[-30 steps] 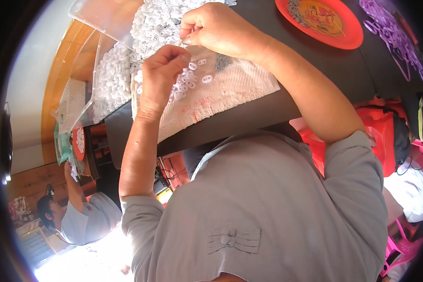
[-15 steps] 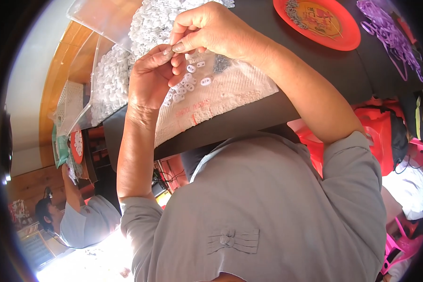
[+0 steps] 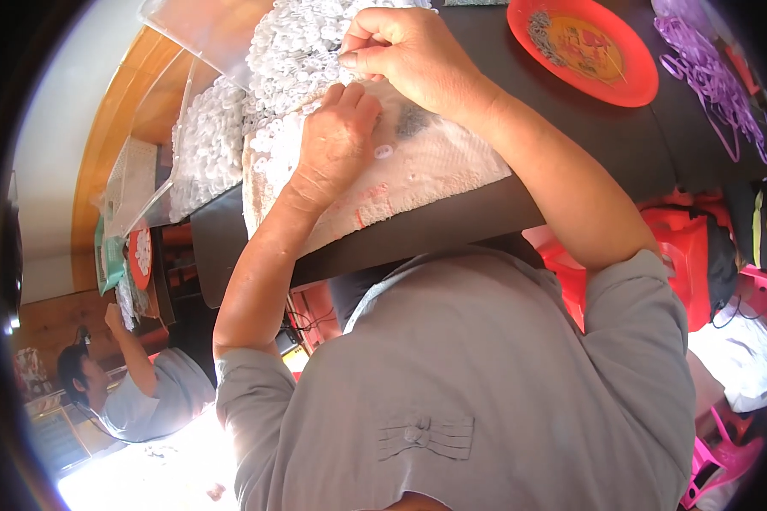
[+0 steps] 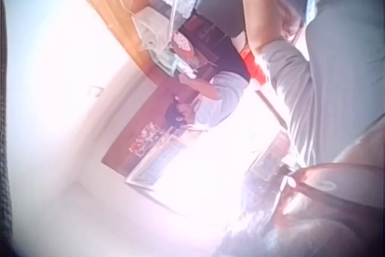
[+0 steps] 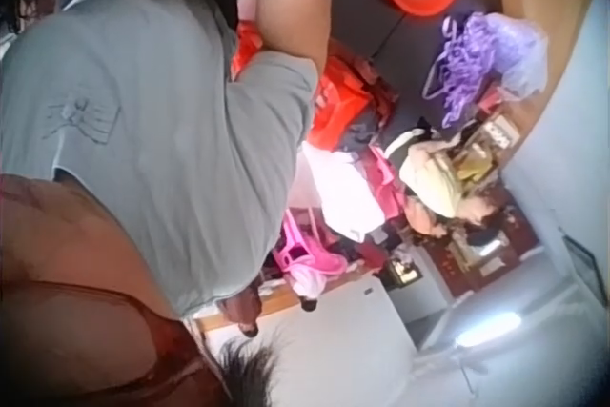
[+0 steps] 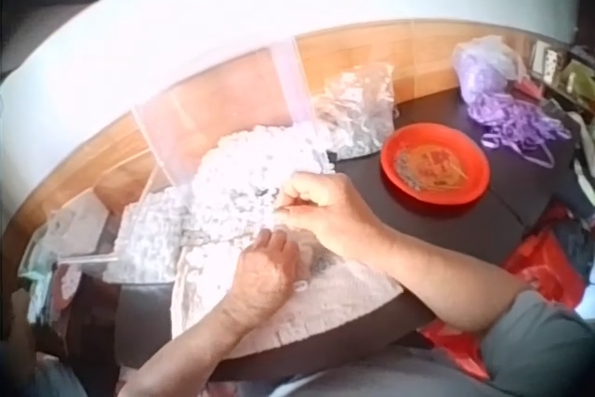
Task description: Manually assembling small white plastic parts on a table.
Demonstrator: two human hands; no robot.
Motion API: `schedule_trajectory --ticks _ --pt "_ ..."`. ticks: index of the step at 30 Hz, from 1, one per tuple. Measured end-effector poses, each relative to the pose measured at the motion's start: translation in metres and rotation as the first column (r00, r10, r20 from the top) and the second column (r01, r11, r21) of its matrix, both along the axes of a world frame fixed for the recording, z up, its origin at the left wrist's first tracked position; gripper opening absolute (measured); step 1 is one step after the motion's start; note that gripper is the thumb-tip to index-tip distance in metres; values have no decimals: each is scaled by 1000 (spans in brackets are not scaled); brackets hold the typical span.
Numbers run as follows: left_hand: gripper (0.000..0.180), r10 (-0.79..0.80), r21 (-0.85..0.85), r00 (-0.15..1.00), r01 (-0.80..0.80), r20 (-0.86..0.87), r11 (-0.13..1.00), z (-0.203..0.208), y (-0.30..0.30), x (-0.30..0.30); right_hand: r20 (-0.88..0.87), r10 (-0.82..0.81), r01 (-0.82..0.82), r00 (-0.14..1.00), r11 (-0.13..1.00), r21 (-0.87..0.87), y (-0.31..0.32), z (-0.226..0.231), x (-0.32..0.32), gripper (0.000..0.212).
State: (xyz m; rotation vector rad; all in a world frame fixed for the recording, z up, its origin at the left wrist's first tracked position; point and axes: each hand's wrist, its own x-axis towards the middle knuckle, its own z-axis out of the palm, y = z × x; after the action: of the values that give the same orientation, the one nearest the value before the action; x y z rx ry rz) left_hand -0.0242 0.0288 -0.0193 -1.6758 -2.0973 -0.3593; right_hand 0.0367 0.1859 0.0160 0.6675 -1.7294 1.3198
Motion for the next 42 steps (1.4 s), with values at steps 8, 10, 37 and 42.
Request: schedule_trajectory --ticks 8,10,37,42 --pt "13 -185 253 221 -337 958 907 41 -10 6 642 -33 172 766 973 -155 -7 1 15 6" --pt "13 -308 332 124 -408 943 851 42 -12 8 695 84 143 714 954 -262 -13 5 17 6" --pt "8 -515 316 -212 -584 830 748 22 -26 -2 666 -138 168 733 986 20 -25 -13 9 6" --pt "7 -518 321 -216 -574 828 753 22 -26 -1 599 -218 176 771 976 129 -28 -13 9 6"
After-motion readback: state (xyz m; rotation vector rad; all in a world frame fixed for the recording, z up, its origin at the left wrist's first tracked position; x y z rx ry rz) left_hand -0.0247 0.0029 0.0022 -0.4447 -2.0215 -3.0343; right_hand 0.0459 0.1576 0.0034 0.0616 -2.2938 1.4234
